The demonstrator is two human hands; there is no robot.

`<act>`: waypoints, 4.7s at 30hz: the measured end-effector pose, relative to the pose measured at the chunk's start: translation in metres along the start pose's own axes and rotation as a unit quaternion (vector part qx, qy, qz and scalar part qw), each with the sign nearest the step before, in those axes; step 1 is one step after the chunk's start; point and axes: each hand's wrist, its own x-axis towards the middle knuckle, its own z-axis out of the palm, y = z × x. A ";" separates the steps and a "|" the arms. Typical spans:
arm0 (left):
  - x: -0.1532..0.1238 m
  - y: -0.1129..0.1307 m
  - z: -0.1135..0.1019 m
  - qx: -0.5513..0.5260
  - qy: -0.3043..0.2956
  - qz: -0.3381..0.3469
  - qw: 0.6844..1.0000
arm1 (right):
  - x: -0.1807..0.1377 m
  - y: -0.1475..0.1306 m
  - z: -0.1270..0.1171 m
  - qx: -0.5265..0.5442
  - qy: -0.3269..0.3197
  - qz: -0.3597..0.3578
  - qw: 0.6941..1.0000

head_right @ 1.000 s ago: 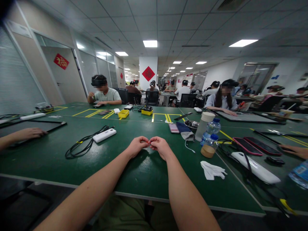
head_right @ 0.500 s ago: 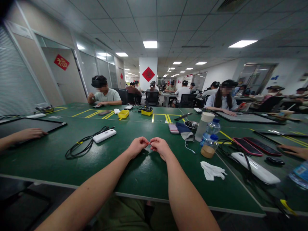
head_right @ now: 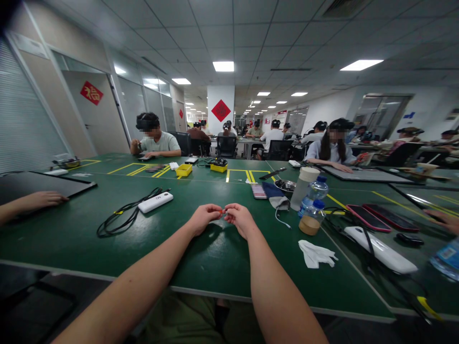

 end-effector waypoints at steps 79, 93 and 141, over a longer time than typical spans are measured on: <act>0.004 -0.007 -0.002 -0.080 0.001 -0.032 0.996 | -0.001 0.005 0.000 -0.025 -0.019 -0.016 0.999; 0.006 -0.006 -0.006 -0.162 -0.027 -0.091 0.982 | -0.001 0.007 0.000 -0.151 -0.012 -0.093 0.984; 0.006 -0.005 -0.003 -0.137 -0.004 -0.042 0.990 | -0.002 0.004 0.003 -0.152 0.003 -0.124 0.981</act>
